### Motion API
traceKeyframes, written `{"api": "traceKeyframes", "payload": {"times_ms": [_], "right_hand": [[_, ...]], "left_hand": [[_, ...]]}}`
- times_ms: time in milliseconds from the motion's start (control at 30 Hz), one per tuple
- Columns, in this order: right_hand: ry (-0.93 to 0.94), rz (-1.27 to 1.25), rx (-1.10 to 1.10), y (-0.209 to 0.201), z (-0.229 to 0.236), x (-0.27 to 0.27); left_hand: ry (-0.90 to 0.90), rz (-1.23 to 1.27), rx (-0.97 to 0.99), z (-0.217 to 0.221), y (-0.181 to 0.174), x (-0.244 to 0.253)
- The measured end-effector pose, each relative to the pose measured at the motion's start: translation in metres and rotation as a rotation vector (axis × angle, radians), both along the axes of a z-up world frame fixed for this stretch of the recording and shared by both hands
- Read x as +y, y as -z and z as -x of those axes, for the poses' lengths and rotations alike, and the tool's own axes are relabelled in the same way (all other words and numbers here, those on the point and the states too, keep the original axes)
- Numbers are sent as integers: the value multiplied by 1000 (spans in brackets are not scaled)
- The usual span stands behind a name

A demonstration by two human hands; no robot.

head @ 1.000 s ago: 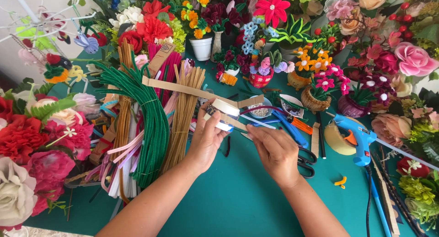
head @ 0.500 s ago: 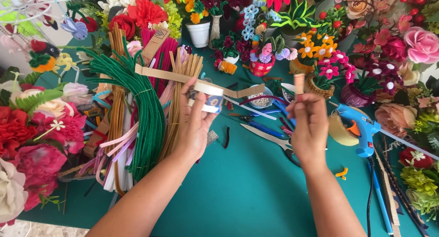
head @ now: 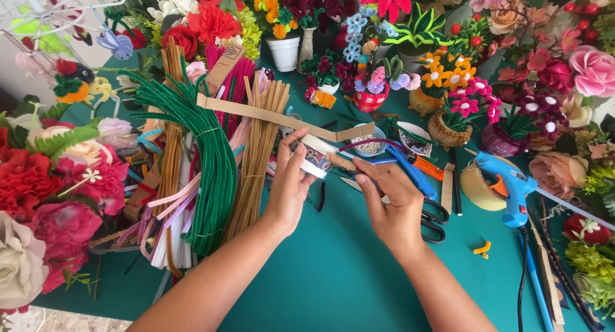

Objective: The person wraps a paper cup with cardboard strips, securing them with a glue gun and scissors to create a decorative base.

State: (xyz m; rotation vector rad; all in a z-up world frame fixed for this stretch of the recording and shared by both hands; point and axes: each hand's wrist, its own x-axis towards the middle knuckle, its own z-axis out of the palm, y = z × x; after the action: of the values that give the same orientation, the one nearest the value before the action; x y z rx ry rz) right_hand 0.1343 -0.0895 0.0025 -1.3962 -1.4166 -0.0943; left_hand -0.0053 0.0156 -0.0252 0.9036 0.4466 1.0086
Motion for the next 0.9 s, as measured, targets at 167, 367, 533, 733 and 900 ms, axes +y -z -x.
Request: {"api": "traceKeyframes", "payload": {"times_ms": [167,367,533,733,900], "right_hand": [[8,-26,-31,7,9,2],[10,-21,-83,4,14,1],[16,-18,-74,6,14,2],[20,-13,-94,6,13,2],[21,-17,-96,5,14,3]], "left_hand": [[22,-12,24,0,-1,-4],[17,-54,45,1,0,-4],[2,-76,42,2,-4,-5],[2,-117,51,4,-7,-8],[-23,-232,128,3,-9,-8]]}}
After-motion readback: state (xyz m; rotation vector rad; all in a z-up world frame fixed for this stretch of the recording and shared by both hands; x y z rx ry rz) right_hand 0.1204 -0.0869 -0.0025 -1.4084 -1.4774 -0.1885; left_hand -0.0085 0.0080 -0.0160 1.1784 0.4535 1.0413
